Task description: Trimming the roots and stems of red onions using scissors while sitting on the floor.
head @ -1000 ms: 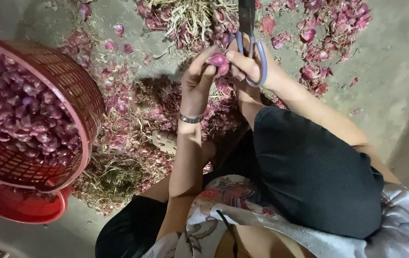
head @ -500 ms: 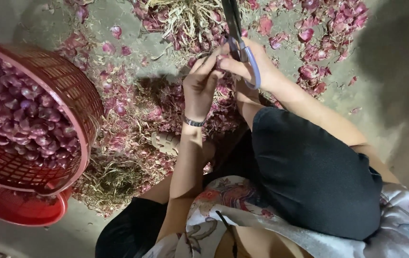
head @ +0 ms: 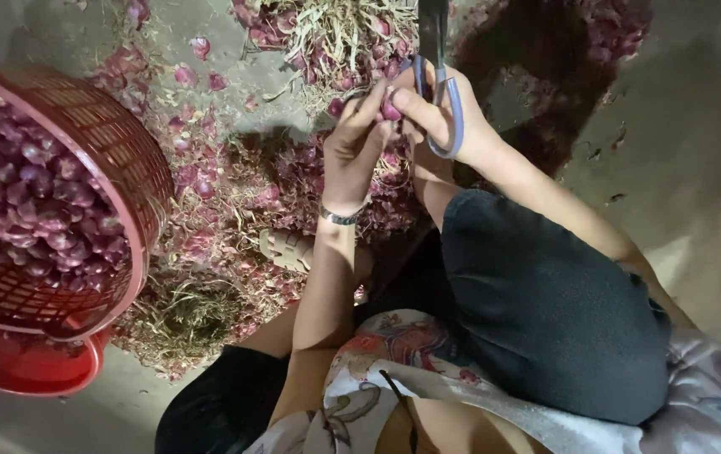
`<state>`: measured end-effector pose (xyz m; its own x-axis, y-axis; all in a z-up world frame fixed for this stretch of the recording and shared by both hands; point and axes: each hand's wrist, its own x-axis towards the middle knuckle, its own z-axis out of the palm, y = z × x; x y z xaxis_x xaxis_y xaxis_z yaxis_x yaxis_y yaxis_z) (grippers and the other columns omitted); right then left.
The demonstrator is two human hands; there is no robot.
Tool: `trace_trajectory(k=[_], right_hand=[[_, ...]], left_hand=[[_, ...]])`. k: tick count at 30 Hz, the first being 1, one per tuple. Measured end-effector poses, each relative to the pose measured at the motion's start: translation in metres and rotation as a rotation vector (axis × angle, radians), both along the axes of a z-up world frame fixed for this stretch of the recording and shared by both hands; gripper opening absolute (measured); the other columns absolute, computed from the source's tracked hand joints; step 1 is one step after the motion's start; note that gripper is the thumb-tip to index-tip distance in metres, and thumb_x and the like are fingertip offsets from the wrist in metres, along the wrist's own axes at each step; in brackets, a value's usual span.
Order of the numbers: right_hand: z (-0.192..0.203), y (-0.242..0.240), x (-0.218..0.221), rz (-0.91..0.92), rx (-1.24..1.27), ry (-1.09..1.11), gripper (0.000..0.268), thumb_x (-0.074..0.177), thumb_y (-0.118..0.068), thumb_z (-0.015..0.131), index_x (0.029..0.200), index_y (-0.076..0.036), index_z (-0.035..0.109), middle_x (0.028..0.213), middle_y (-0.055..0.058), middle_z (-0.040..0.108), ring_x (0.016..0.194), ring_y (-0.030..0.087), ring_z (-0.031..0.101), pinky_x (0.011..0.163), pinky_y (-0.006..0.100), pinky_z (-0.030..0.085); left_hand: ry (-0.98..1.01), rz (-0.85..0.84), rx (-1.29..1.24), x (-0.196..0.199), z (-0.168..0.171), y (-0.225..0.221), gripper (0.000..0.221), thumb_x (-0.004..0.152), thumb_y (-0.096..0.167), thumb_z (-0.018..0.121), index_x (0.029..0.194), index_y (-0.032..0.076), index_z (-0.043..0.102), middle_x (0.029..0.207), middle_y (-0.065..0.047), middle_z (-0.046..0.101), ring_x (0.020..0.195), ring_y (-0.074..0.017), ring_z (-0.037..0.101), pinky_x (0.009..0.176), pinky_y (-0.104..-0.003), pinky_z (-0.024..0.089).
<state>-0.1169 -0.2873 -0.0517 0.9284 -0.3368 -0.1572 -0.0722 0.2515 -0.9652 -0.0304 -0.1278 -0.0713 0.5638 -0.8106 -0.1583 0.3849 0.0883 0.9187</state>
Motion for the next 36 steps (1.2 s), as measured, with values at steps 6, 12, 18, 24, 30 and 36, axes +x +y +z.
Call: trace_trajectory(k=[6,12,18,24,30,36], right_hand=[[0.014,0.000,0.002,-0.005,-0.032,0.029,0.015,0.109,-0.016,0.054,0.103,-0.002,0.057,0.071,0.004,0.059,0.054,0.010,0.052,0.054,0.021,0.044],[-0.003,-0.003,-0.001,-0.046,-0.250,0.022,0.019,0.107,-0.018,0.054,0.104,0.000,0.056,0.089,0.007,0.056,0.078,0.016,0.051,0.075,0.029,0.043],[-0.009,-0.007,-0.001,0.054,-0.218,0.008,0.019,0.109,-0.016,0.055,0.108,0.003,0.056,0.083,0.011,0.066,0.060,0.015,0.060,0.057,0.024,0.050],[-0.025,-0.011,-0.003,-0.008,-0.589,-0.123,0.019,0.097,0.011,0.070,0.100,-0.001,0.055,0.082,0.006,0.058,0.071,0.020,0.058,0.066,0.030,0.047],[-0.019,-0.010,-0.009,-0.003,-0.612,-0.006,0.017,0.090,0.003,0.072,0.102,0.000,0.059,0.073,0.005,0.056,0.064,0.019,0.052,0.061,0.029,0.041],[-0.022,-0.015,-0.013,0.072,-0.413,0.027,0.021,0.107,-0.017,0.064,0.107,0.004,0.057,0.078,0.009,0.062,0.059,0.019,0.064,0.054,0.028,0.054]], left_hand=[[-0.213,0.124,0.052,-0.003,0.005,-0.005,0.038,0.101,0.002,0.063,0.138,0.012,0.060,0.127,-0.006,0.063,0.109,-0.0155,0.061,0.102,-0.027,0.051],[0.258,0.133,-0.175,-0.007,-0.013,-0.001,0.036,0.104,-0.005,0.059,0.139,0.004,0.060,0.138,-0.010,0.062,0.117,-0.0171,0.062,0.098,-0.027,0.053],[-0.016,0.173,-0.023,0.000,-0.008,-0.002,0.039,0.098,-0.010,0.062,0.133,0.007,0.064,0.133,-0.008,0.061,0.099,-0.0121,0.063,0.090,-0.021,0.056],[-0.455,0.199,0.191,0.000,0.009,-0.005,0.030,0.097,0.006,0.069,0.123,0.021,0.070,0.120,-0.002,0.062,0.090,-0.0096,0.057,0.071,-0.020,0.046],[-0.285,0.098,0.059,0.004,-0.008,0.001,0.043,0.098,0.006,0.069,0.138,0.017,0.058,0.126,-0.007,0.068,0.092,-0.0115,0.064,0.082,-0.023,0.057],[-0.276,0.068,0.116,0.010,0.002,-0.001,0.043,0.099,0.008,0.069,0.139,0.017,0.058,0.102,0.000,0.063,0.090,-0.0116,0.055,0.087,-0.023,0.055]])
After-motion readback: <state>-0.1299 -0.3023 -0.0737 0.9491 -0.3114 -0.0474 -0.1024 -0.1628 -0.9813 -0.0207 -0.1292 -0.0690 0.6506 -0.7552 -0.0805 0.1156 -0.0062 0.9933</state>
